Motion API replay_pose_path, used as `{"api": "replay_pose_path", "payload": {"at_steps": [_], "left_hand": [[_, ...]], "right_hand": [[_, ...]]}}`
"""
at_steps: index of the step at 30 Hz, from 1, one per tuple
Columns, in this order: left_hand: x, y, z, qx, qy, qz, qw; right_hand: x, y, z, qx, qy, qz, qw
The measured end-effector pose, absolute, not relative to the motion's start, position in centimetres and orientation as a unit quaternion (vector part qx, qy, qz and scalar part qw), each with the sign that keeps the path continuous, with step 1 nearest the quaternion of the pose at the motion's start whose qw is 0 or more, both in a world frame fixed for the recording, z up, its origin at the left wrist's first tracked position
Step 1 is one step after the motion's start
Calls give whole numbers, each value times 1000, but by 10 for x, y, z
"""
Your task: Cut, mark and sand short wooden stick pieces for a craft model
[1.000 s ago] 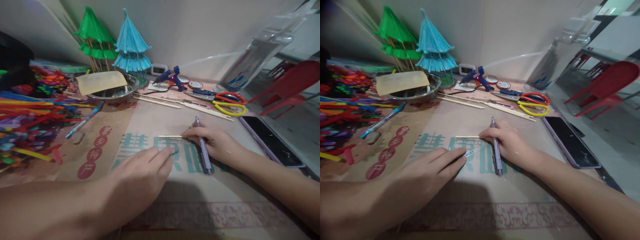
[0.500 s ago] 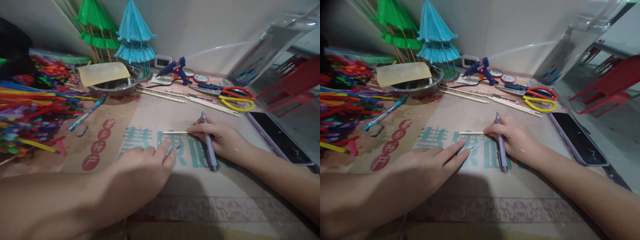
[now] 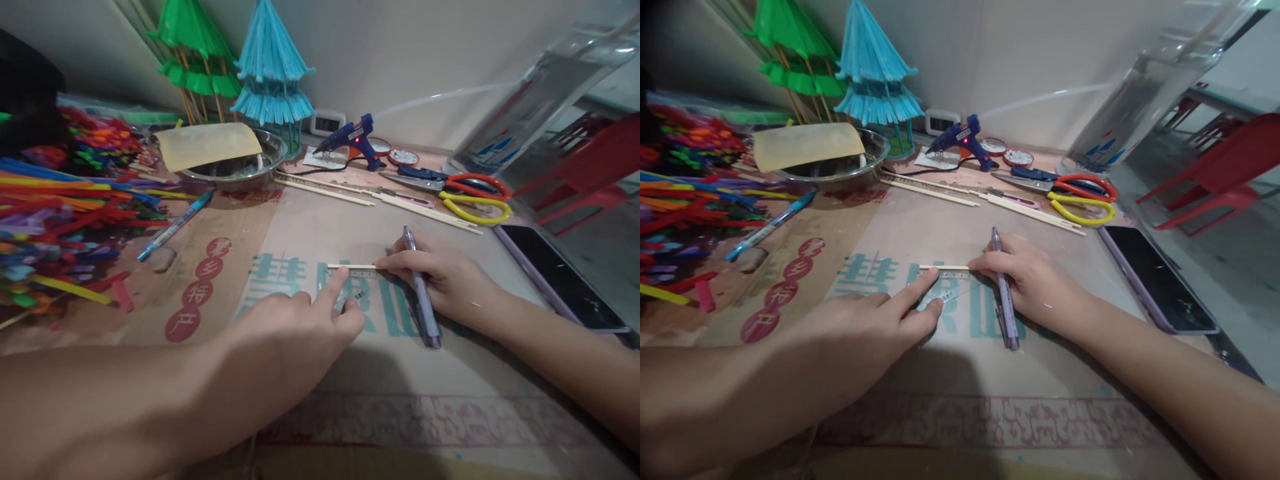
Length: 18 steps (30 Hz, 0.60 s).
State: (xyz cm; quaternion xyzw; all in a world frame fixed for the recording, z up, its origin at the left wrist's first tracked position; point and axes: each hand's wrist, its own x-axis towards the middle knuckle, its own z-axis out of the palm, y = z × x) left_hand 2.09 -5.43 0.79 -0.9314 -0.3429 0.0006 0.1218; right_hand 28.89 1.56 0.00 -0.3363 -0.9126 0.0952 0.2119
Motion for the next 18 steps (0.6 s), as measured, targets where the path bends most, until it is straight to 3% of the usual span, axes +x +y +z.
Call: {"api": "replay_pose_path", "payload": {"at_steps": [18], "left_hand": [[21,-55,5,-929,-342,-3,139]], "right_hand": [[288,16,-2,-336,-910,106,219]]}}
